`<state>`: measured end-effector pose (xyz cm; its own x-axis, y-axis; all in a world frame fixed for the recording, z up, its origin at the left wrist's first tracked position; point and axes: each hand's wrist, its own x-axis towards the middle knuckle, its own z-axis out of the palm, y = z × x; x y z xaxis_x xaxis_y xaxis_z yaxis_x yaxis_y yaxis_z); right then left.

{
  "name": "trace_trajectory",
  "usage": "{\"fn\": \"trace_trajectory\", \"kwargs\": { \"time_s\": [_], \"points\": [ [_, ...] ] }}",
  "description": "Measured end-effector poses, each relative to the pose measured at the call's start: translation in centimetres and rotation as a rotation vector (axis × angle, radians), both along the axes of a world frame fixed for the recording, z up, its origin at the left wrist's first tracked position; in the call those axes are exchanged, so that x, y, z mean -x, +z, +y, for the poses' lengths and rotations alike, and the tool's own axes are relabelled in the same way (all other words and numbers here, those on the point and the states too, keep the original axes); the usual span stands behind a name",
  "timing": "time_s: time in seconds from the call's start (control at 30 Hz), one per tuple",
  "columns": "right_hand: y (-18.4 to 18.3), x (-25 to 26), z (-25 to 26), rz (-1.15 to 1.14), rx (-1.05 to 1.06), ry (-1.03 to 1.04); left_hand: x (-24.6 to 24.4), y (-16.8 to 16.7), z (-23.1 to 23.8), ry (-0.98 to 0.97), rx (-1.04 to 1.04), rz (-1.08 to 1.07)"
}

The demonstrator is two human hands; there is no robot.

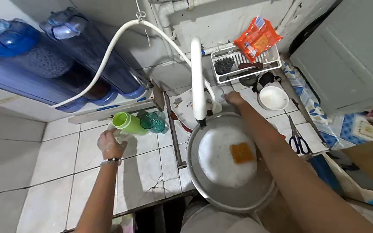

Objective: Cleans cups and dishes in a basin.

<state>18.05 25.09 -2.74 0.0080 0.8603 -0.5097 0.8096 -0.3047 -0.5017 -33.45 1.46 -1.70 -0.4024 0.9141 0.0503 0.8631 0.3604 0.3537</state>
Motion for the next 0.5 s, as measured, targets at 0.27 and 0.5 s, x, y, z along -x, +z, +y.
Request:
{"fn": "trace_trajectory", "kwargs": {
  "time_s": [0.27, 0.5],
  "points": [
    [3.3, 2.3, -6.2, -0.588, -0.228, 0.089, -19.1, 0.2, -10.3, 0.065, -0.007, -0.828],
    [5.1, -1.3, -9.8, -0.591, -0.293, 0.148, -27.6, 0.3, -12.9, -0.091, 0.23, -1.03]
  ]
}}
